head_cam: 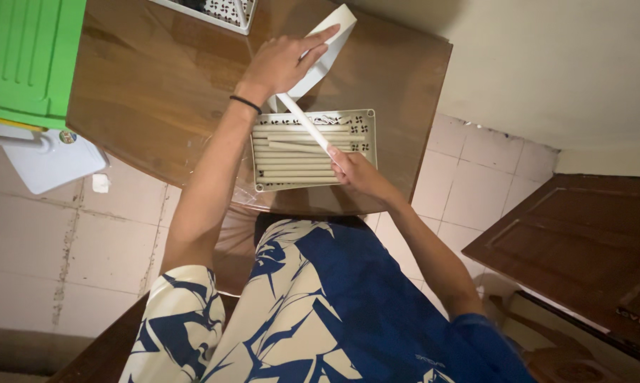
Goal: The person assembles a white plastic storage rack by inserting cylindrical rods into perforated trays. They repeatedly connect and disconnect components, repositioning trays and rods on a wooden table.
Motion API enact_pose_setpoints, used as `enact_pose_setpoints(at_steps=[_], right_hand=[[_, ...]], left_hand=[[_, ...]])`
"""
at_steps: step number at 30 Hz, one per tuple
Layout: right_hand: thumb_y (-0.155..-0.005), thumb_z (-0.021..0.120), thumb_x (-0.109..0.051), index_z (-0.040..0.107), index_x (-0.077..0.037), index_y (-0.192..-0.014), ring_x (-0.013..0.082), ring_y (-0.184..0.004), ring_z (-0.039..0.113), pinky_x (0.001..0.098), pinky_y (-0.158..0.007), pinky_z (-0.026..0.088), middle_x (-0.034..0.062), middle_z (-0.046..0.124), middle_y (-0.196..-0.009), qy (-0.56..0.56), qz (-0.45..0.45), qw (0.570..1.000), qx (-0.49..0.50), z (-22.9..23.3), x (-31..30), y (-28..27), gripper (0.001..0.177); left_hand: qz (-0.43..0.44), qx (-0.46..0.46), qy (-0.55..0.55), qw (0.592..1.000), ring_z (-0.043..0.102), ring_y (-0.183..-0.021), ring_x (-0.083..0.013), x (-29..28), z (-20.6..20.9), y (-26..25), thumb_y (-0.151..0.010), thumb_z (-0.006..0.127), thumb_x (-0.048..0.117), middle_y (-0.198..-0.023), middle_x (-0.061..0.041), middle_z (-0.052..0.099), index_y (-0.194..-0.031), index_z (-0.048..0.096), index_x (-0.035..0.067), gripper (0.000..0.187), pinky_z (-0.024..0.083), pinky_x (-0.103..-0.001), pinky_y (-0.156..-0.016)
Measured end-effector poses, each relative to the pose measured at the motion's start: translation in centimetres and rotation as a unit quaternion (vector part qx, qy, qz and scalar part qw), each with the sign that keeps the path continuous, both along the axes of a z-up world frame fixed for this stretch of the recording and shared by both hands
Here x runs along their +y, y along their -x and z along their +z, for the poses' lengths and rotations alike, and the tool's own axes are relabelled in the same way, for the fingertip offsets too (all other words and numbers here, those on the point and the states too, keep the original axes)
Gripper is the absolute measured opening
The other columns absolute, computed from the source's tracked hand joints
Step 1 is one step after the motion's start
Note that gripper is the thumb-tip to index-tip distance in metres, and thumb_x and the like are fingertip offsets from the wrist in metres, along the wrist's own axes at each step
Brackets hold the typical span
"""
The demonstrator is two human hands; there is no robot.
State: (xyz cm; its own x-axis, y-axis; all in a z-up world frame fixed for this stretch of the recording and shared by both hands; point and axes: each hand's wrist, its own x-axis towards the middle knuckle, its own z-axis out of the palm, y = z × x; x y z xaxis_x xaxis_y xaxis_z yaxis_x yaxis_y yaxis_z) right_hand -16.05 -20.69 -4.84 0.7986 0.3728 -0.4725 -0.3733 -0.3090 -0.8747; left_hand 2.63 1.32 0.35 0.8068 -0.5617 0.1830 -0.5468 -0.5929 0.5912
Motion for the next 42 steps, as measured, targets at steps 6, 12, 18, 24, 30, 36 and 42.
enact_pose_setpoints(at_steps=[6,12,18,24,30,36,42], right_hand=[[-0.110,0.048,-0.040,0.066,0.000,-0.086,0.0399,-0.064,0.057,0.0501,-0.061,0.044,0.0239,0.063,-0.073,0.243,0.040,0.929,-0.275,0.2,-0.1,-1.4,0.050],[-0.106,0.051,-0.042,0.064,0.001,-0.082,0.0361,-0.056,0.054,0.0468,-0.055,0.041,0.0224,0.060,-0.066,0.259,0.019,0.936,-0.236,0.8,0.5,-3.5,0.051],[-0.112,0.049,-0.047,0.054,-0.005,-0.076,0.0092,-0.057,0.042,0.0313,-0.052,0.034,-0.0040,0.044,-0.063,0.021,-0.061,0.994,-0.089,-1.2,0.2,-4.4,0.056],[-0.111,0.039,-0.045,0.054,-0.010,-0.092,0.0093,-0.053,0.038,0.0259,-0.046,0.033,-0.0023,0.045,-0.068,-0.319,0.033,0.912,0.256,-4.4,1.1,-4.2,0.043],[-0.113,0.027,-0.051,0.051,-0.014,-0.089,0.0018,-0.044,0.020,0.0188,-0.035,0.020,-0.0087,0.032,-0.061,-0.428,0.064,0.810,0.395,-6.1,0.9,-4.4,0.050],[-0.111,0.037,-0.051,0.043,-0.017,-0.075,0.0035,-0.042,0.022,0.0234,-0.036,0.019,-0.0090,0.030,-0.056,-0.175,-0.013,0.963,0.206,-4.8,0.6,-3.7,0.050],[-0.116,0.055,-0.039,0.061,-0.008,-0.084,0.0093,-0.053,0.036,0.0313,-0.046,0.029,-0.0040,0.042,-0.064,-0.100,-0.042,0.990,-0.095,-3.4,1.2,-3.0,0.045]], left_hand=[[0.060,0.001,-0.007,0.998,0.068,-0.079,-0.0432,1.0,0.0,-0.4,-0.112,0.050,0.041,-0.089,-0.021,0.072,-0.154,0.049,0.038,0.043,0.056,-0.052,-0.080],[0.066,-0.147,0.050,0.986,0.067,-0.074,-0.0419,1.8,-1.0,-2.3,-0.111,0.055,0.038,-0.098,-0.019,0.074,-0.153,0.052,0.032,0.043,0.054,-0.050,-0.066],[0.077,-0.092,-0.054,0.991,0.069,-0.081,-0.0389,0.6,-2.3,-5.3,-0.113,0.049,0.042,-0.091,-0.016,0.073,-0.146,0.061,0.035,0.035,0.053,-0.052,-0.075],[-0.004,-0.039,0.108,0.993,0.069,-0.086,-0.0433,2.6,-2.0,-3.6,-0.111,0.052,0.055,-0.106,-0.019,0.075,-0.156,0.047,0.029,0.053,0.055,-0.050,-0.075],[0.055,0.066,-0.048,0.995,0.065,-0.074,-0.0438,1.7,-0.4,-2.7,-0.105,0.049,0.058,-0.085,-0.021,0.072,-0.153,0.049,0.042,0.051,0.054,-0.051,-0.078],[0.046,-0.009,0.047,0.998,0.065,-0.073,-0.0420,1.7,-0.4,-2.8,-0.105,0.056,0.053,-0.089,-0.020,0.072,-0.139,0.066,0.036,0.040,0.055,-0.049,-0.072],[0.059,-0.015,0.028,0.998,0.065,-0.070,-0.0417,1.2,0.0,-2.7,-0.105,0.061,0.048,-0.083,-0.021,0.071,-0.138,0.069,0.032,0.037,0.054,-0.049,-0.074]])
